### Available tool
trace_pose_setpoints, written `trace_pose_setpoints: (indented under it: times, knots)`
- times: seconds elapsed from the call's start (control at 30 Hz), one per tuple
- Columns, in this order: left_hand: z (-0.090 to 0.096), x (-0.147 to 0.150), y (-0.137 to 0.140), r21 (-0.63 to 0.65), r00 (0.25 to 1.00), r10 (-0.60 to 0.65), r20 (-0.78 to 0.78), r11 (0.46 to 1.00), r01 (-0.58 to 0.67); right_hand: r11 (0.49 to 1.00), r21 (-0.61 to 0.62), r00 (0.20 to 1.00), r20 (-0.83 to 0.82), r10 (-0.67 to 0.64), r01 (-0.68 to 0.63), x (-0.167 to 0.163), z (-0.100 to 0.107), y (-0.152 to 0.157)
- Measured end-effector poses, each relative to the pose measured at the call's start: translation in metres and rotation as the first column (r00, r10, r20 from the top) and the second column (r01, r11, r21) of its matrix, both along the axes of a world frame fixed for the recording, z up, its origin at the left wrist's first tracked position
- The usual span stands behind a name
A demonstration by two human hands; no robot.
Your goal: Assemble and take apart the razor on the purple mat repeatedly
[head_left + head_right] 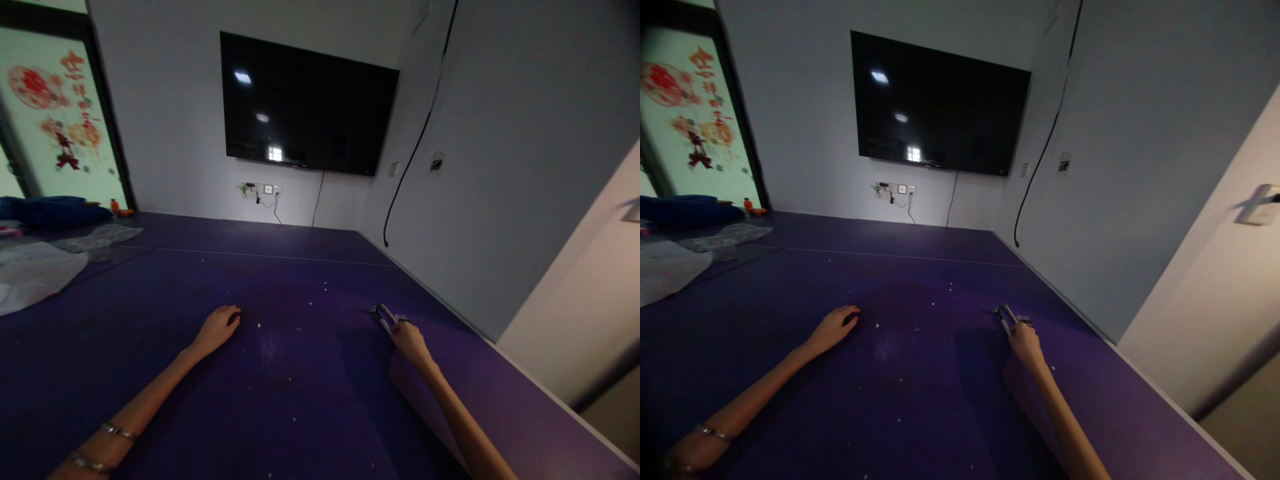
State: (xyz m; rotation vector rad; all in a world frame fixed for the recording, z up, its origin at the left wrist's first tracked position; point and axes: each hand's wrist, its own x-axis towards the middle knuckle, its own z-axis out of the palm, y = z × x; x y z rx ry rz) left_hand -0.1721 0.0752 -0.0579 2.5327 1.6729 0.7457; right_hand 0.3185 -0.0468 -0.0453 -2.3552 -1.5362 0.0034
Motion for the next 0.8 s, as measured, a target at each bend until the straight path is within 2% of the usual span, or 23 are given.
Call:
trace_pose_setpoints:
  times: [0.1, 0.17, 0.27, 0.33, 0.43, 0.53, 0.67, 0.73, 0.8]
  knots:
    - [0.023, 0.031, -0.007, 0.024, 0.989, -0.052, 0.137, 0.998, 0.05, 1.0, 0.01, 0.999, -0.024, 0.026, -0.026, -0.016, 0.015, 0.001]
    - [0.037, 0.064, -0.017, -0.054, 0.95, -0.145, 0.275, 0.985, 0.166, 0.998, 0.033, 0.998, -0.018, 0.056, -0.055, -0.032, 0.025, 0.003]
    - [0.047, 0.121, -0.035, -0.216, 0.824, -0.277, 0.494, 0.879, 0.425, 0.977, 0.132, 0.985, -0.012, 0.171, -0.168, -0.061, 0.038, 0.005]
    - [0.047, 0.157, -0.044, -0.298, 0.769, -0.278, 0.576, 0.804, 0.514, 0.954, 0.18, 0.969, -0.024, 0.248, -0.239, -0.083, 0.043, 0.006]
    - [0.041, 0.197, -0.049, -0.359, 0.726, -0.202, 0.658, 0.762, 0.538, 0.933, 0.206, 0.954, 0.008, 0.299, -0.294, -0.113, 0.05, 0.004]
    - [0.037, 0.22, -0.043, -0.394, 0.669, -0.108, 0.735, 0.735, 0.552, 0.919, 0.194, 0.939, 0.066, 0.337, -0.343, -0.137, 0.055, 0.0]
    - [0.044, 0.228, -0.037, -0.478, 0.666, 0.011, 0.746, 0.705, 0.524, 0.903, 0.196, 0.924, 0.118, 0.364, -0.381, -0.156, 0.058, -0.008]
    - [0.05, 0.225, -0.038, -0.49, 0.689, 0.017, 0.725, 0.715, 0.498, 0.893, 0.221, 0.919, 0.149, 0.366, -0.391, -0.162, 0.056, -0.011]
    - [0.056, 0.221, -0.04, -0.489, 0.735, 0.003, 0.678, 0.749, 0.447, 0.877, 0.258, 0.911, 0.195, 0.363, -0.405, -0.167, 0.053, -0.013]
